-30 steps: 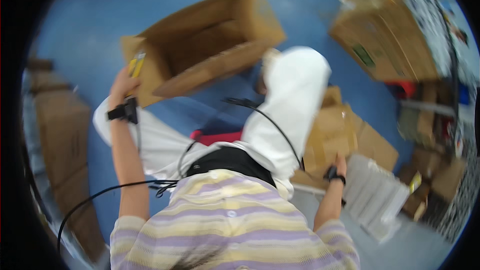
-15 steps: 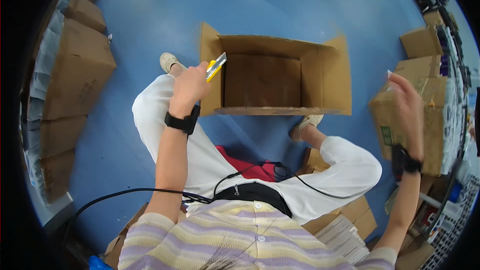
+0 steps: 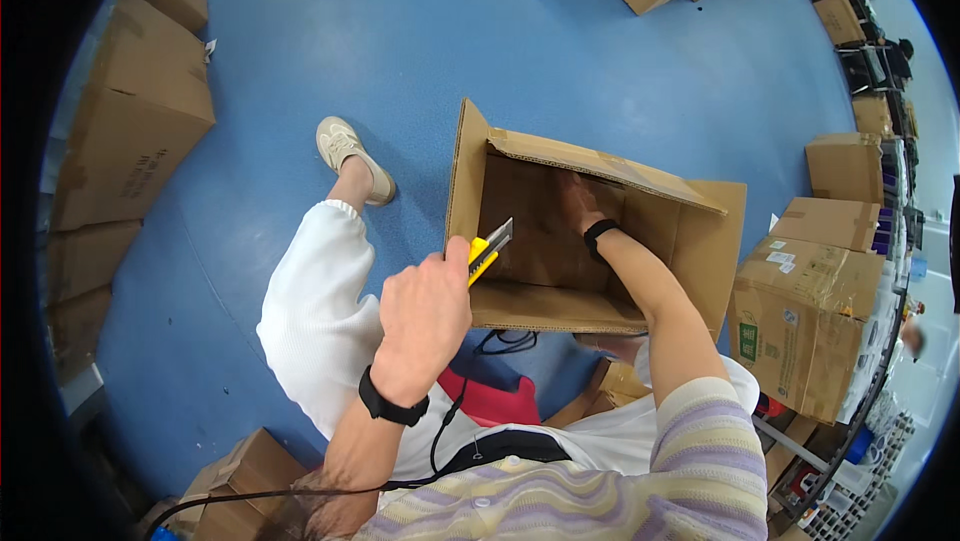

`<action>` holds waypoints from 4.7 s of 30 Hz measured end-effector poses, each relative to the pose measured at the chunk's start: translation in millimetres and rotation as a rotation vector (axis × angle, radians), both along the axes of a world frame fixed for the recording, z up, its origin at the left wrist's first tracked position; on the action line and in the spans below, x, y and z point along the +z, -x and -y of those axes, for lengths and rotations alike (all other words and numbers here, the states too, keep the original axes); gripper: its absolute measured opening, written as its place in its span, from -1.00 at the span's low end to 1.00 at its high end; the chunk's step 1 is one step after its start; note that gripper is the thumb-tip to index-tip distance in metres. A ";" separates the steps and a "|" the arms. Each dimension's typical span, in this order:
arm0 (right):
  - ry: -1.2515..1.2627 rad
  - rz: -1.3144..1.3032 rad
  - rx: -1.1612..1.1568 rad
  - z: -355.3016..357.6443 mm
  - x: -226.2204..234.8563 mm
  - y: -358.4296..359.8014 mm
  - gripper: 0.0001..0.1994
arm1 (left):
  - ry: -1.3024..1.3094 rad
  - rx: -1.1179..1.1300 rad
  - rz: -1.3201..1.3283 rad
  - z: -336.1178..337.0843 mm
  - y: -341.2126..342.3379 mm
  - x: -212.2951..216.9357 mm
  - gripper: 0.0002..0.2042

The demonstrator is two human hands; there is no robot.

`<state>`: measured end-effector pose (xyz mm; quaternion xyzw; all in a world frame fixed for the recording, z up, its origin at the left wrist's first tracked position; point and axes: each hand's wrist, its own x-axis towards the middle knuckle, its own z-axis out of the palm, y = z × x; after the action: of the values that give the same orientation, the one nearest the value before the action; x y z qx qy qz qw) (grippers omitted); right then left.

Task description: Unpacking items from cardboard boxes using a utility knife.

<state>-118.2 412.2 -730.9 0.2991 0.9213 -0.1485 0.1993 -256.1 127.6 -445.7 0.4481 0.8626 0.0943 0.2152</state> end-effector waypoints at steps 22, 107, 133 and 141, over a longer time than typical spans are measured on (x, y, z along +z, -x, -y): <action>0.107 -0.023 0.065 -22.7 -29.4 -12.4 -0.25 | 0.095 0.021 0.037 -12.4 -0.8 0.0 -0.70; -0.223 0.324 0.332 114.3 173.8 -50.1 -0.58 | 0.102 -0.019 0.198 -19.1 -6.0 -22.8 -0.83; -0.577 -0.247 -0.014 29.7 486.6 -151.5 -0.68 | -0.129 0.091 0.086 -10.8 6.9 -21.6 -0.74; -0.504 -0.326 -0.564 35.7 637.1 -358.0 -0.64 | -0.177 0.034 -0.063 -55.4 0.3 -39.5 -0.61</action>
<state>239.8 376.4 -93.7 0.5517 0.8304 -0.0126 -0.0771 -256.5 183.0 -485.2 0.4532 0.8649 0.1594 0.1458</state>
